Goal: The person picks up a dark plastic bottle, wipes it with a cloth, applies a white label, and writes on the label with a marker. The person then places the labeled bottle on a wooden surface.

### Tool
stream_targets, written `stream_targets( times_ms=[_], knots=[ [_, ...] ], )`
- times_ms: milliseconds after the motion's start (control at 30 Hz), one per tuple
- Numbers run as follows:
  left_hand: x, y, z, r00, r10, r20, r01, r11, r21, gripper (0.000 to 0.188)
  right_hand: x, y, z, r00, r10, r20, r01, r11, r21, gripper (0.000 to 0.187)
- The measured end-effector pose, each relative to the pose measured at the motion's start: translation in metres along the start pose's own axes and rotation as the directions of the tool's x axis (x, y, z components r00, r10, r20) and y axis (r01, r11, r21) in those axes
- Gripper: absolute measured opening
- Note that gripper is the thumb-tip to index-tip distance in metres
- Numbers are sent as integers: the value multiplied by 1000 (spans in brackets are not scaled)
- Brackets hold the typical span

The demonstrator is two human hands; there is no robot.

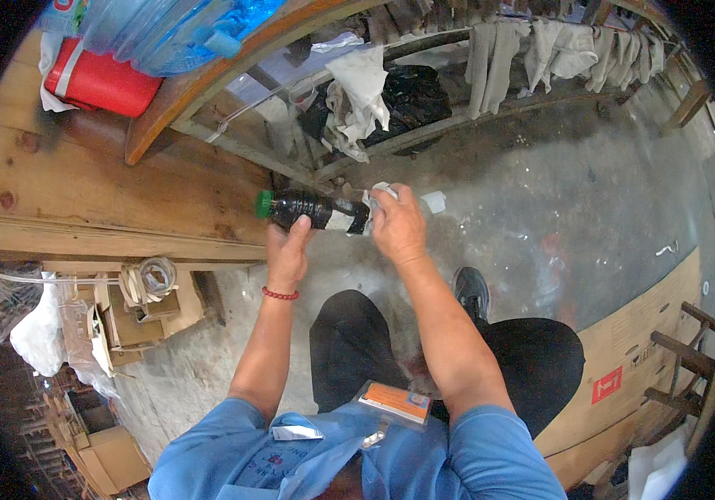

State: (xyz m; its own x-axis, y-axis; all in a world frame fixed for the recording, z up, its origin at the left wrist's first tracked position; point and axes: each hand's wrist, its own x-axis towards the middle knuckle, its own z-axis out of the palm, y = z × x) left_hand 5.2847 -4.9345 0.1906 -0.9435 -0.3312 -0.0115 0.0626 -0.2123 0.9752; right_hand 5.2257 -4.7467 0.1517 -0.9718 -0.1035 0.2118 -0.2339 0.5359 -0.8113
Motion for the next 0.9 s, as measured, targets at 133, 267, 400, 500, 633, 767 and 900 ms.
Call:
stream_targets(
  times_ms=[133,267,400,500,633,767,900],
  knots=[
    [5,0,8,999,37,34,-44,964,263,48,-13,-18,14,990,135,51,-139,987,87,26],
    [6,-2,21,995,65,70,-82,955,284,50,-8,-29,15,992,111,66,-124,958,258,24],
    [17,-3,3,985,61,163,-130,879,458,53,16,-42,-8,995,-25,98,-31,848,528,25],
    [16,-3,2,973,119,197,-188,905,382,56,41,-65,-29,988,-157,12,134,878,459,26],
    [18,3,10,969,48,244,-147,903,404,58,45,-81,-21,955,-291,59,269,933,240,28],
    [17,1,-3,943,15,331,-188,848,496,62,65,-66,-11,917,-222,331,221,974,40,27],
    [13,1,-7,946,-118,301,-15,914,406,65,69,-63,-15,960,-195,200,176,978,112,24]
  ],
)
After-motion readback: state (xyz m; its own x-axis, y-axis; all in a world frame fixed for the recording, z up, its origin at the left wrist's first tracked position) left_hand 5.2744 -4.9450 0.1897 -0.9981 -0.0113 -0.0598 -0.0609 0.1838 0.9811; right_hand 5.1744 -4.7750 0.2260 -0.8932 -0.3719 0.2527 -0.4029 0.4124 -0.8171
